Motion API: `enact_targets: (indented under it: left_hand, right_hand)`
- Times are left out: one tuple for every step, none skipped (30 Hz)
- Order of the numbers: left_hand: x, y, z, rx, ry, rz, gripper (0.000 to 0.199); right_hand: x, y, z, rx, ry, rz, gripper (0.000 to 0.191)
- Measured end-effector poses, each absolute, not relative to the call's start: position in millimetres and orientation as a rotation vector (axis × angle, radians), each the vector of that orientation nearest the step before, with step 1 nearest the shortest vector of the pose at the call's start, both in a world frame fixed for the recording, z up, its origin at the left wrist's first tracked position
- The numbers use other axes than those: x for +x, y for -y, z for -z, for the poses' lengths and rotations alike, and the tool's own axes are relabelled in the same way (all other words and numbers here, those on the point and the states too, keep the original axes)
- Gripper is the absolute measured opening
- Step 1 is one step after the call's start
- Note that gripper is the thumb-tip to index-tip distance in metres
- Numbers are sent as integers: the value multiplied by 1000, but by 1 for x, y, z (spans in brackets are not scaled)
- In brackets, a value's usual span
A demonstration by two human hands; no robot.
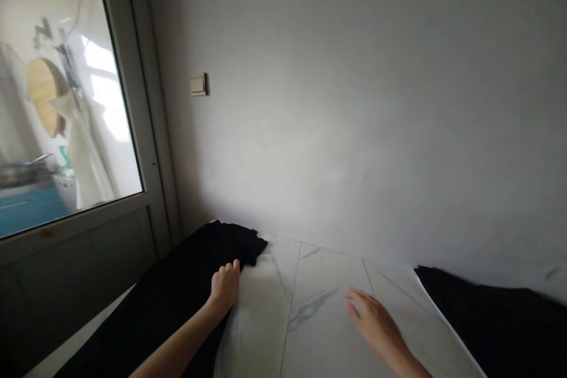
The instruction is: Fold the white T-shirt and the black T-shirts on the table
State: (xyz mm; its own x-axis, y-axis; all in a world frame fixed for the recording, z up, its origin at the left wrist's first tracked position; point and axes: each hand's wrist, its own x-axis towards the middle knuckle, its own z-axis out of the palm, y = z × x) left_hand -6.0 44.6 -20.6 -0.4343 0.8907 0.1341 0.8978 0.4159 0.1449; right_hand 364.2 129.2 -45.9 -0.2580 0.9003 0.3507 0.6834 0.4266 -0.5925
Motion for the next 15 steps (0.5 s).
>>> enact_targets:
  left_hand:
    - [-9,-44,21,-1679,2614,334,37]
    - [-12,-44,21,-1705,2618,370,32]
    - [-17,-44,19,-1724,2622,412,26]
    - [-22,-43,17,-1733,2626,460,20]
    - [-28,-43,14,-1728,2629,514,15]
    - [-34,-42,9,-1708,2631,573,13]
    - [-41,-42,4,-1680,2630,635,14]
    - [-48,-42,-2,-1651,2624,699,15]
    - [-54,-44,-9,-1628,2607,764,17]
    - [-59,-45,-18,-1617,2579,829,18]
    - [-61,-47,-27,-1622,2539,891,18]
    - [-60,-48,-36,-1645,2488,948,17]
    - [-55,-49,-46,-1682,2432,996,17]
    - [-46,-48,-57,-1728,2375,1030,17]
    - [-33,-44,-67,-1792,2312,1064,17]
  right_hand:
    - [331,-122,41,-1286,2067,-525,29]
    - [300,-113,37,-1237,2103,-601,32]
    - [273,-103,34,-1177,2141,-660,35]
    - [250,-94,32,-1119,2172,-711,36]
    - [231,-85,31,-1068,2190,-761,37]
    - [216,-78,31,-1029,2201,-813,38]
    - [205,-73,32,-1006,2202,-871,38]
    - [195,-69,32,-1001,2190,-939,39]
    - [188,-67,33,-1012,2157,-1024,41]
    - [182,-65,33,-1034,2098,-1133,43]
    - [176,-64,32,-1052,2015,-1260,47]
    - [170,-63,30,-1050,1908,-1392,50]
    - [166,-61,27,-1024,1786,-1519,52]
    - [162,-59,23,-977,1668,-1636,52]
    - [158,-56,18,-906,1573,-1729,53]
